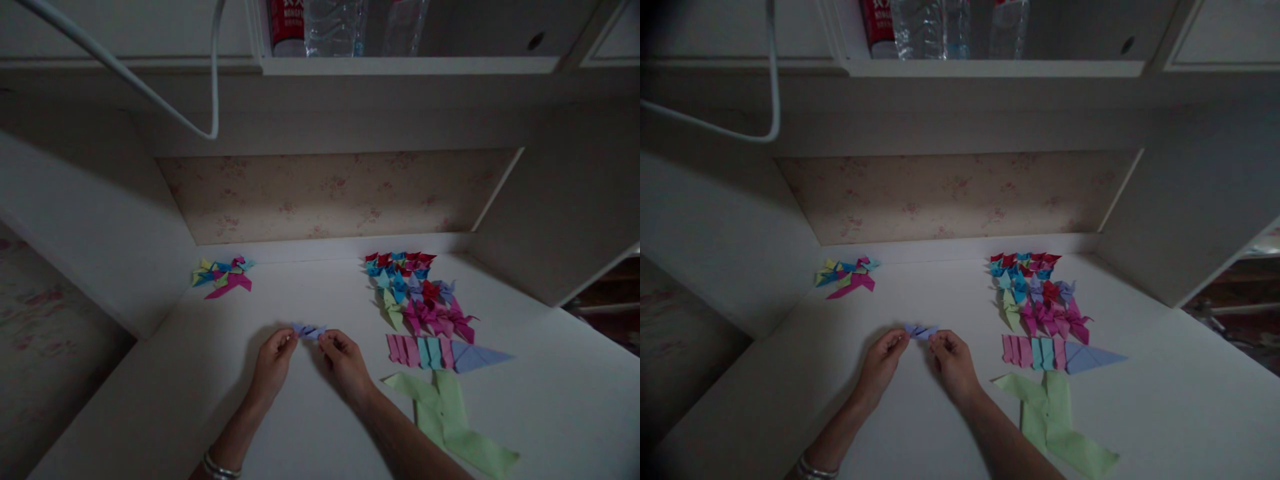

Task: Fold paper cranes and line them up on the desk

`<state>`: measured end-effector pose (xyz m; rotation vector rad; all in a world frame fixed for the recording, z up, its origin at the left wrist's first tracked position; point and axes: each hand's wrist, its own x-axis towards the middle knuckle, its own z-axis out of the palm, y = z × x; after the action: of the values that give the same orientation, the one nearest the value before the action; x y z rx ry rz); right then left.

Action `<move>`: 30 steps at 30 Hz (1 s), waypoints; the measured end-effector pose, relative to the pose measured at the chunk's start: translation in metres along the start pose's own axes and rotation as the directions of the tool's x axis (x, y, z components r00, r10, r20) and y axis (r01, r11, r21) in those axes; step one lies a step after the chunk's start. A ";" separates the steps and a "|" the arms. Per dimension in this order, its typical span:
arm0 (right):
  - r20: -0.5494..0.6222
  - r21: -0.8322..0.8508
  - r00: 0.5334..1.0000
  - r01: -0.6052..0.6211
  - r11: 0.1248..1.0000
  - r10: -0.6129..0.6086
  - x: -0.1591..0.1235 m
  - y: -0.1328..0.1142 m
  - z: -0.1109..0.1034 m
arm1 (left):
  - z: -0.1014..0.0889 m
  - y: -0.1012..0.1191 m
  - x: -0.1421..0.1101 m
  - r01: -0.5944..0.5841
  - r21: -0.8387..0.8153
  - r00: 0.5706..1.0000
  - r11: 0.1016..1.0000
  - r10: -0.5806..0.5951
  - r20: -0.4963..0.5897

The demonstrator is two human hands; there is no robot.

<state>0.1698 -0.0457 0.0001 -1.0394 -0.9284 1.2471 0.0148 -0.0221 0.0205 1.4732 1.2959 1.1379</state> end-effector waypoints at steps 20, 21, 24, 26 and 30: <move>-0.029 0.118 0.997 -0.072 0.990 0.076 -0.002 -0.007 0.003 | -0.003 0.000 0.001 -0.008 0.010 1.000 1.000 0.008 0.001; -0.041 0.140 0.994 -0.090 0.986 0.097 -0.002 -0.009 0.004 | -0.003 0.001 0.001 -0.011 0.010 1.000 1.000 0.011 0.007; -0.073 0.131 0.989 -0.115 0.985 0.125 -0.002 -0.014 0.005 | -0.002 0.003 0.000 -0.015 0.008 1.000 1.000 0.015 0.022; -0.087 0.069 0.991 -0.100 0.993 0.106 -0.002 -0.016 0.004 | -0.001 0.004 -0.001 -0.017 0.004 0.999 1.000 0.017 0.030; -0.102 -0.037 0.990 -0.105 0.994 0.101 -0.005 -0.020 -0.007 | 0.002 0.004 -0.004 -0.008 0.010 0.999 1.000 0.008 0.053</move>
<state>0.1820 -0.0515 0.0172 -1.1855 -0.8360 1.2528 0.0171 -0.0265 0.0241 1.5073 1.2624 1.0918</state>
